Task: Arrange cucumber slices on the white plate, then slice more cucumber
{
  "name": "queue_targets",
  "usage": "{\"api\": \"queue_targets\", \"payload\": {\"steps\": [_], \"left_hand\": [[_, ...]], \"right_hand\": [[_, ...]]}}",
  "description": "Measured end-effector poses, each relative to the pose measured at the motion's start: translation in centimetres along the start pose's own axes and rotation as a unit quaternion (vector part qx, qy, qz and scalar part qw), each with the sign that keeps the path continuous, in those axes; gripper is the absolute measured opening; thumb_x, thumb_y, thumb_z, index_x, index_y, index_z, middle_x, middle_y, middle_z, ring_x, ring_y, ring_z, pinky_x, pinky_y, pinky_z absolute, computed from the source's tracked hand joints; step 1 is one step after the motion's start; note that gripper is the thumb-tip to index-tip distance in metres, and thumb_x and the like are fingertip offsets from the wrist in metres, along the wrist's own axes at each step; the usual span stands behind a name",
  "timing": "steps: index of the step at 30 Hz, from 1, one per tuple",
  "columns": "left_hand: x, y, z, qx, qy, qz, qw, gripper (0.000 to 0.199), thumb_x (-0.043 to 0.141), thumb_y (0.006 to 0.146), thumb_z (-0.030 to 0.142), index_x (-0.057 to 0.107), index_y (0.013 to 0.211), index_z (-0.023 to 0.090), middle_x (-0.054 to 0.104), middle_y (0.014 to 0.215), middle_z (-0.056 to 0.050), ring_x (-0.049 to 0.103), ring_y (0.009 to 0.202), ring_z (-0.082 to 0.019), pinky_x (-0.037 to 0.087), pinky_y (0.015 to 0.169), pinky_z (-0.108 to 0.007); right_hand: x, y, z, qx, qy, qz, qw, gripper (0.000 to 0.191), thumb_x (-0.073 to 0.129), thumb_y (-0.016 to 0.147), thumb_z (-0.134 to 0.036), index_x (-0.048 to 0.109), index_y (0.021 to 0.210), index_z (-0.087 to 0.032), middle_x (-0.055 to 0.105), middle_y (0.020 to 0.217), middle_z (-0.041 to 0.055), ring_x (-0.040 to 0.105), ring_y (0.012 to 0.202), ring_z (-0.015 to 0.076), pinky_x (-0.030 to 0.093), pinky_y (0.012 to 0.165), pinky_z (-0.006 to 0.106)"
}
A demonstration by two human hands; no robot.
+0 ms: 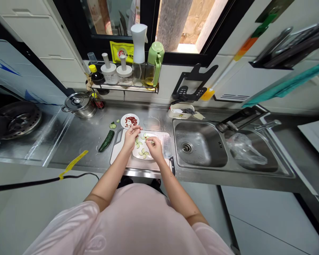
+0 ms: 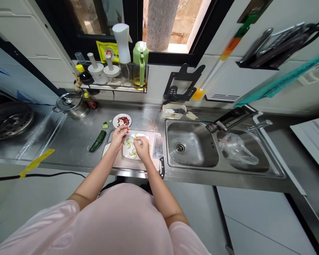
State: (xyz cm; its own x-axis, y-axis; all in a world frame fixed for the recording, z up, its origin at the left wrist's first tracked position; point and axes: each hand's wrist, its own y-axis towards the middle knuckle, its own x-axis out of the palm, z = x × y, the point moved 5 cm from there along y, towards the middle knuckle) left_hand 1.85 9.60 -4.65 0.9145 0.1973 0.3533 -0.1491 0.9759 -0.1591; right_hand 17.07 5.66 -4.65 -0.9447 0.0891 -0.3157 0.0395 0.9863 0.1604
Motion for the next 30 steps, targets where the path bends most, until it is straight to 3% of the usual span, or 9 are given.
{"api": "queue_targets", "payload": {"steps": [8,20,30], "left_hand": [[1.7,-3.2,2.5,0.137,0.054,-0.007,0.989,0.021,0.069,0.074,0.031,0.066,0.089,0.017,0.071,0.090,-0.006,0.066,0.089,-0.017,0.050,0.085,-0.032],[2.1,-5.5,3.9,0.217,0.212,0.009,0.953,0.017,0.061,0.081,0.031,0.071,0.089,0.019,0.072,0.092,-0.005,0.065,0.088,-0.016,0.050,0.074,-0.026],[2.1,-5.8,3.5,0.205,0.194,-0.015,0.959,0.025,0.061,0.082,0.034,0.067,0.101,0.019,0.071,0.096,-0.007,0.066,0.089,-0.016,0.048,0.069,-0.025]], "right_hand": [[1.0,1.4,-2.5,0.108,0.214,0.012,0.971,0.023,0.063,0.073,-0.041,0.065,0.078,-0.019,0.064,0.085,0.0026,0.057,0.083,0.0164,0.045,0.072,0.028],[0.4,1.1,-3.1,0.085,0.207,0.043,0.974,0.020,0.066,0.070,-0.039,0.066,0.072,-0.019,0.062,0.092,0.0042,0.057,0.090,0.0180,0.046,0.078,0.030],[-0.4,0.8,-4.1,0.040,0.158,0.050,0.985,0.022,0.061,0.075,-0.041,0.063,0.068,-0.020,0.059,0.096,0.0047,0.054,0.098,0.0189,0.047,0.078,0.031]]}}
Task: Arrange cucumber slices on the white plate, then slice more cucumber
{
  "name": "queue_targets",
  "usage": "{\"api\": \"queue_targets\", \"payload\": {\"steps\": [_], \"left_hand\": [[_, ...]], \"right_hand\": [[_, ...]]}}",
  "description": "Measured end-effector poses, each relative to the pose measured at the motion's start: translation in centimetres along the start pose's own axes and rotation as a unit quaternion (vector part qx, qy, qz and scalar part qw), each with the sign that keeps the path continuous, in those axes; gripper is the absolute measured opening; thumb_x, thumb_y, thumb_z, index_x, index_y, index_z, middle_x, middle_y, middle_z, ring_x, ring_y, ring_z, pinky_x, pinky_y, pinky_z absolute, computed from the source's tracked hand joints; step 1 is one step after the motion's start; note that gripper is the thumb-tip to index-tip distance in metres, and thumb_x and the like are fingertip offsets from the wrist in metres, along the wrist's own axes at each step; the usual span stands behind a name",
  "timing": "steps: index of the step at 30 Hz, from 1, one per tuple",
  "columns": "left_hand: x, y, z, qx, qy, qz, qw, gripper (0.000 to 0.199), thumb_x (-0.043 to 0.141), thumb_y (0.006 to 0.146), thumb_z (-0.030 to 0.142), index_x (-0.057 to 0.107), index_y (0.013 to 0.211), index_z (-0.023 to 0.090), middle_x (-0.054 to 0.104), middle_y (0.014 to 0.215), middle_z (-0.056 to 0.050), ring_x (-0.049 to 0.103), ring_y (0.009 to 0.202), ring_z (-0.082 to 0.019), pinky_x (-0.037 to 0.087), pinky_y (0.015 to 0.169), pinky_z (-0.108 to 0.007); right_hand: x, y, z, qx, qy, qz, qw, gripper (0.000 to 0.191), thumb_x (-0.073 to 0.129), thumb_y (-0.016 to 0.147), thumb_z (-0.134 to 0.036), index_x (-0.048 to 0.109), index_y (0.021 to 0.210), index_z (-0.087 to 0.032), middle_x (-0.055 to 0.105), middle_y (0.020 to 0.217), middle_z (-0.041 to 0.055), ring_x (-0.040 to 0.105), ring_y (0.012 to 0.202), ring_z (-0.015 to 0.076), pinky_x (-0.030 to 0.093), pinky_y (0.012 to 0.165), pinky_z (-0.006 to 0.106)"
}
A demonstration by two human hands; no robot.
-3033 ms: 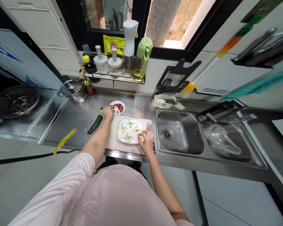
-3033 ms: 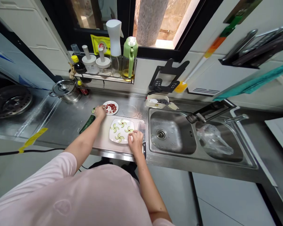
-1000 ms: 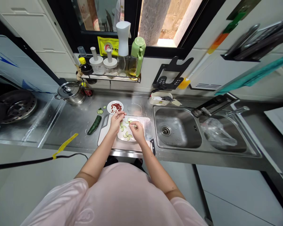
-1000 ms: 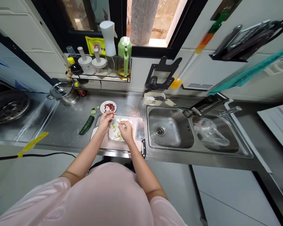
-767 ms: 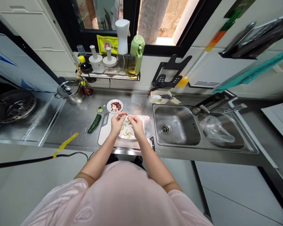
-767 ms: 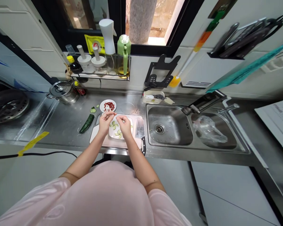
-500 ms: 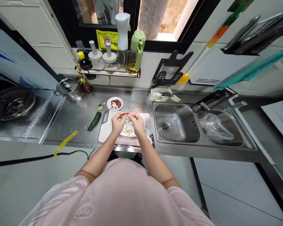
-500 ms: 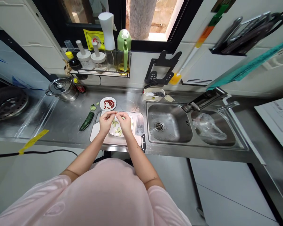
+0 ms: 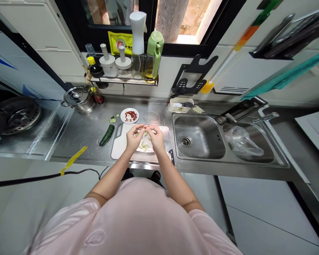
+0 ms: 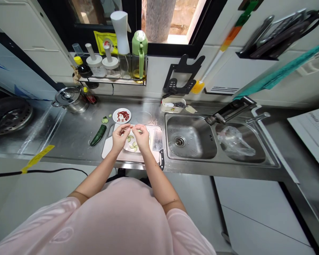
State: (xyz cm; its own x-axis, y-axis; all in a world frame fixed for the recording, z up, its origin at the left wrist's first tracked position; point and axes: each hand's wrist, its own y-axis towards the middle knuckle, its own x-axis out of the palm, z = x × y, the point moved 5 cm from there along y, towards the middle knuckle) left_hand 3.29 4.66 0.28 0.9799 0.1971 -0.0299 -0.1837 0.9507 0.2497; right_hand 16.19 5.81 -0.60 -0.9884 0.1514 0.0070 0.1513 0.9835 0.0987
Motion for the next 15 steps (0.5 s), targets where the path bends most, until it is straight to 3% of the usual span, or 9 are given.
{"api": "queue_targets", "payload": {"steps": [8,15], "left_hand": [[-1.0,0.4,1.3,0.058,0.102,-0.034,0.993,0.017,0.060,0.082,0.036,0.068,0.082,0.020,0.068,0.097,-0.006,0.061,0.093,-0.016,0.046,0.065,-0.024],[-1.1,0.1,1.1,0.034,0.093,-0.031,0.995,0.019,0.061,0.081,0.037,0.066,0.077,0.019,0.066,0.095,-0.006,0.060,0.090,-0.016,0.045,0.064,-0.024]], "right_hand": [[-0.3,-0.4,-0.9,-0.044,-0.031,-0.025,0.998,0.019,0.063,0.075,-0.038,0.064,0.069,-0.021,0.056,0.098,0.0051,0.052,0.099,0.0192,0.045,0.079,0.032],[-0.4,-0.7,-0.7,-0.050,-0.069,-0.041,0.996,0.015,0.061,0.076,-0.035,0.064,0.071,-0.022,0.057,0.098,0.0054,0.050,0.102,0.0207,0.044,0.082,0.033]]}}
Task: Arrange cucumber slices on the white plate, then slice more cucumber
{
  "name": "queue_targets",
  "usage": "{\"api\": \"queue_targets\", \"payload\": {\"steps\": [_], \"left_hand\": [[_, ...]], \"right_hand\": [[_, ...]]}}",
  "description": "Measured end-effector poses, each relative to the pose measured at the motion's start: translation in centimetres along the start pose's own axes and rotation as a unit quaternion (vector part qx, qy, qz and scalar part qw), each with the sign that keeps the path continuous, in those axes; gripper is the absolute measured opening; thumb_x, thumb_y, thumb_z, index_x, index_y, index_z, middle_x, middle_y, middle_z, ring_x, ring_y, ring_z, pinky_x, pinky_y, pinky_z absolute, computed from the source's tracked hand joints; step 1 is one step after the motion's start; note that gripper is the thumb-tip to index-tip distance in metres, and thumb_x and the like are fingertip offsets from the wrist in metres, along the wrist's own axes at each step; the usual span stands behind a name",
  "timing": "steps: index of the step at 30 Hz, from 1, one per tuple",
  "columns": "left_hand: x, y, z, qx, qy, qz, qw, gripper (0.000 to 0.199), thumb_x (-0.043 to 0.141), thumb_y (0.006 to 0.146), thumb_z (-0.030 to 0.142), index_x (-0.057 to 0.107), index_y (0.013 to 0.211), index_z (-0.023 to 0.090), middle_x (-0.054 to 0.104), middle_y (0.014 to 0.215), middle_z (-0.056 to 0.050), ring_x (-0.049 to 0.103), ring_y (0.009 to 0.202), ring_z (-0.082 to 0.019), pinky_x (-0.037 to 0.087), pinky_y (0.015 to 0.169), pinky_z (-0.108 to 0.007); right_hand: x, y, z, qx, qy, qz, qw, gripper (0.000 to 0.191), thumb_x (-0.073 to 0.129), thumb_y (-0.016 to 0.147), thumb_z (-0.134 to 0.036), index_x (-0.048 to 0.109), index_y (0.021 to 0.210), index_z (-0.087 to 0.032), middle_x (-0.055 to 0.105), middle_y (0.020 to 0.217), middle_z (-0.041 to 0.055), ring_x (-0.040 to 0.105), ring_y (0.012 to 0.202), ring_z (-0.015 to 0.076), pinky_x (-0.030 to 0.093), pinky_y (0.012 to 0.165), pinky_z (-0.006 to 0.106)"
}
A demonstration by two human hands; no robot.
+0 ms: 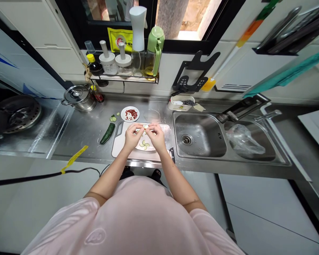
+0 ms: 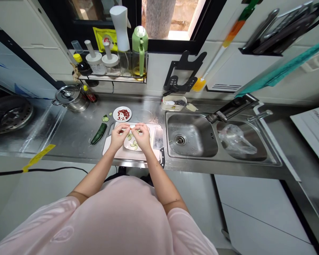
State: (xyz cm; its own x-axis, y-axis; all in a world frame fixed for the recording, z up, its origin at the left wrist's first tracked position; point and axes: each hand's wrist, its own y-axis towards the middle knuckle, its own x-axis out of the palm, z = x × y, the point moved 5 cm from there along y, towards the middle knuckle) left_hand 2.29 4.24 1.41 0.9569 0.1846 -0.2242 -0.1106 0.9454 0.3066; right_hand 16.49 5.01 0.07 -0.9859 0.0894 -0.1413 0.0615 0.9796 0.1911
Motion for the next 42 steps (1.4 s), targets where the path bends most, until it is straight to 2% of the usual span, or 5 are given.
{"api": "queue_targets", "payload": {"steps": [15,23,27,31,42], "left_hand": [[0.3,-0.4,-0.4,-0.003,-0.001,-0.009,1.000,0.018,0.059,0.082,0.036,0.066,0.079,0.019,0.064,0.094,-0.006,0.059,0.090,-0.016,0.044,0.063,-0.022],[-0.7,-1.5,-4.5,-0.070,0.039,0.015,0.997,0.022,0.060,0.080,0.040,0.063,0.086,0.019,0.060,0.073,0.000,0.050,0.062,-0.010,0.040,0.060,-0.021],[-0.4,-2.9,-7.1,-0.087,0.147,-0.038,0.985,0.020,0.060,0.079,0.037,0.064,0.091,0.021,0.061,0.072,0.001,0.050,0.061,-0.012,0.041,0.062,-0.023],[0.4,-3.9,-9.0,-0.094,0.248,-0.108,0.958,0.015,0.058,0.081,0.030,0.063,0.092,0.021,0.065,0.081,-0.002,0.056,0.076,-0.016,0.042,0.075,-0.028],[2.8,-4.7,-11.0,-0.130,0.369,-0.202,0.898,0.012,0.060,0.080,0.025,0.063,0.092,0.023,0.066,0.086,-0.003,0.056,0.090,-0.020,0.039,0.081,-0.031]], "right_hand": [[-0.5,-0.1,-0.4,-0.061,-0.055,-0.012,0.997,0.011,0.062,0.079,-0.033,0.065,0.075,-0.023,0.057,0.102,0.0039,0.049,0.105,0.0210,0.035,0.093,0.037],[-1.3,-0.8,3.1,-0.052,-0.155,-0.033,0.986,0.011,0.060,0.079,-0.031,0.065,0.072,-0.023,0.056,0.096,0.0044,0.047,0.103,0.0227,0.030,0.098,0.040],[-1.0,-2.2,6.9,-0.014,-0.244,-0.096,0.965,0.013,0.058,0.080,-0.031,0.066,0.073,-0.022,0.056,0.099,0.0054,0.043,0.105,0.0236,0.029,0.096,0.038],[-0.1,-3.4,9.5,0.007,-0.314,-0.151,0.937,0.014,0.055,0.082,-0.028,0.066,0.076,-0.021,0.055,0.103,0.0061,0.038,0.108,0.0244,0.026,0.096,0.039],[1.6,-4.3,11.5,0.009,-0.409,-0.211,0.888,0.020,0.049,0.086,-0.028,0.066,0.082,-0.019,0.052,0.109,0.0092,0.035,0.106,0.0262,0.021,0.093,0.042]]}}
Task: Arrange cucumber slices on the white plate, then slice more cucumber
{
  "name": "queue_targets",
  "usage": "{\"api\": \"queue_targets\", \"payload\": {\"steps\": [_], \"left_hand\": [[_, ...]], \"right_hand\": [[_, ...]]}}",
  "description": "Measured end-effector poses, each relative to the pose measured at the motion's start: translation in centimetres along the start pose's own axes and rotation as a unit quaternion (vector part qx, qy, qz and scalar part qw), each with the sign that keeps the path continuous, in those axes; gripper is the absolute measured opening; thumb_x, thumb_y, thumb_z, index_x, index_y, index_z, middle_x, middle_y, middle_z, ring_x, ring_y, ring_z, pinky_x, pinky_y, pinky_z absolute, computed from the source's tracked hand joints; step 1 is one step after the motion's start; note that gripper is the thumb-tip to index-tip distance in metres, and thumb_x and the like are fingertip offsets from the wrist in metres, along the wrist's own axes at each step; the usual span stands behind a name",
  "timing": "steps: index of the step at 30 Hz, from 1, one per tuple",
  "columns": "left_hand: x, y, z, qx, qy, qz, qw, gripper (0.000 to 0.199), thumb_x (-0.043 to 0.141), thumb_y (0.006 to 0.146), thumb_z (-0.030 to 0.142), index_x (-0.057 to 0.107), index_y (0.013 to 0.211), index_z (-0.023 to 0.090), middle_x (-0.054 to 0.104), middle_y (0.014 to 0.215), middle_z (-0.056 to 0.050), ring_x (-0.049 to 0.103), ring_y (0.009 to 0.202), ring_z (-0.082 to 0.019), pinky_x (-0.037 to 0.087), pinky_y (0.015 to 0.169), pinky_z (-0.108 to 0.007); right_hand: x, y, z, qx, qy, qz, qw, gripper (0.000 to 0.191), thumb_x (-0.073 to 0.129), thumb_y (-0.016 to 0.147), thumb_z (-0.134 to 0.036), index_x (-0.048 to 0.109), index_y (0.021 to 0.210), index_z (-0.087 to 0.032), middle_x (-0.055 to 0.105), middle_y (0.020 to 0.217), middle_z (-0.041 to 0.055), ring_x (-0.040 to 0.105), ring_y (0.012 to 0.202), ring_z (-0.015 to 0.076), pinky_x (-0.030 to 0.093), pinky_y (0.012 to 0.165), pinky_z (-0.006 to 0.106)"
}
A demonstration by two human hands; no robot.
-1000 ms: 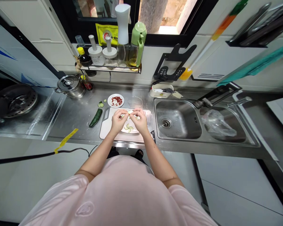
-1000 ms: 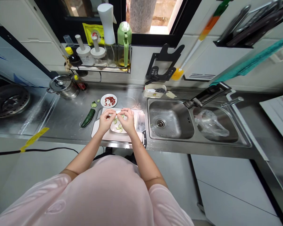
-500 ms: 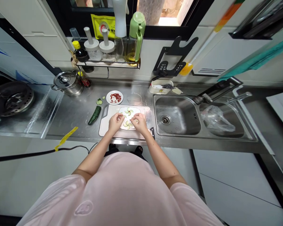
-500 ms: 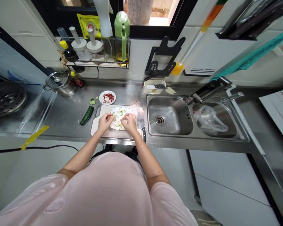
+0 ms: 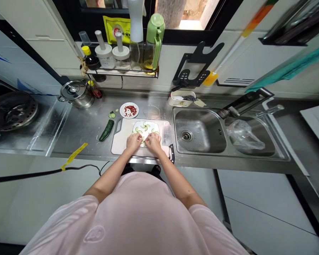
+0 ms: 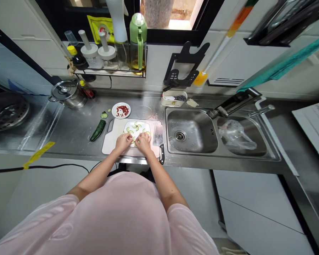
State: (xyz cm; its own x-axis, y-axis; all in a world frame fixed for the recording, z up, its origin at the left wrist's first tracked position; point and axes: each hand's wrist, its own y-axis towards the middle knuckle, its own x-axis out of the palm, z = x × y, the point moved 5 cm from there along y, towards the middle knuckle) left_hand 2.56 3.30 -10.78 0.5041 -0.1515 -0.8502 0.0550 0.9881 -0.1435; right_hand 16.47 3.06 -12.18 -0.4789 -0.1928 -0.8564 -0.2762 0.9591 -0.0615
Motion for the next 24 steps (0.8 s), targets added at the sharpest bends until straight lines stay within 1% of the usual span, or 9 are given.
{"api": "queue_targets", "payload": {"steps": [6,17,24], "left_hand": [[0.4,0.1,0.6,0.003,0.027,-0.008,1.000,0.011,0.059,0.081,0.026,0.063,0.091,0.023,0.067,0.091,-0.004,0.056,0.092,-0.021,0.037,0.081,-0.033],[1.2,0.3,0.6,0.000,0.048,-0.024,0.999,0.010,0.058,0.082,0.027,0.064,0.088,0.022,0.066,0.097,-0.006,0.055,0.094,-0.021,0.034,0.081,-0.033],[1.3,0.4,0.5,0.001,0.057,-0.026,0.998,0.010,0.058,0.082,0.028,0.063,0.089,0.022,0.066,0.097,-0.005,0.055,0.095,-0.021,0.034,0.081,-0.033]], "right_hand": [[0.3,0.1,0.1,-0.005,-0.007,0.004,1.000,0.020,0.049,0.087,-0.028,0.065,0.081,-0.019,0.052,0.107,0.0088,0.034,0.105,0.0258,0.022,0.092,0.042],[0.5,0.2,0.0,-0.018,-0.022,0.026,0.999,0.017,0.053,0.084,-0.028,0.065,0.077,-0.019,0.053,0.105,0.0087,0.035,0.105,0.0258,0.023,0.090,0.040],[0.5,0.2,0.2,-0.010,-0.029,0.021,0.999,0.015,0.054,0.085,-0.029,0.065,0.079,-0.020,0.052,0.105,0.0083,0.035,0.105,0.0255,0.022,0.091,0.041]]}}
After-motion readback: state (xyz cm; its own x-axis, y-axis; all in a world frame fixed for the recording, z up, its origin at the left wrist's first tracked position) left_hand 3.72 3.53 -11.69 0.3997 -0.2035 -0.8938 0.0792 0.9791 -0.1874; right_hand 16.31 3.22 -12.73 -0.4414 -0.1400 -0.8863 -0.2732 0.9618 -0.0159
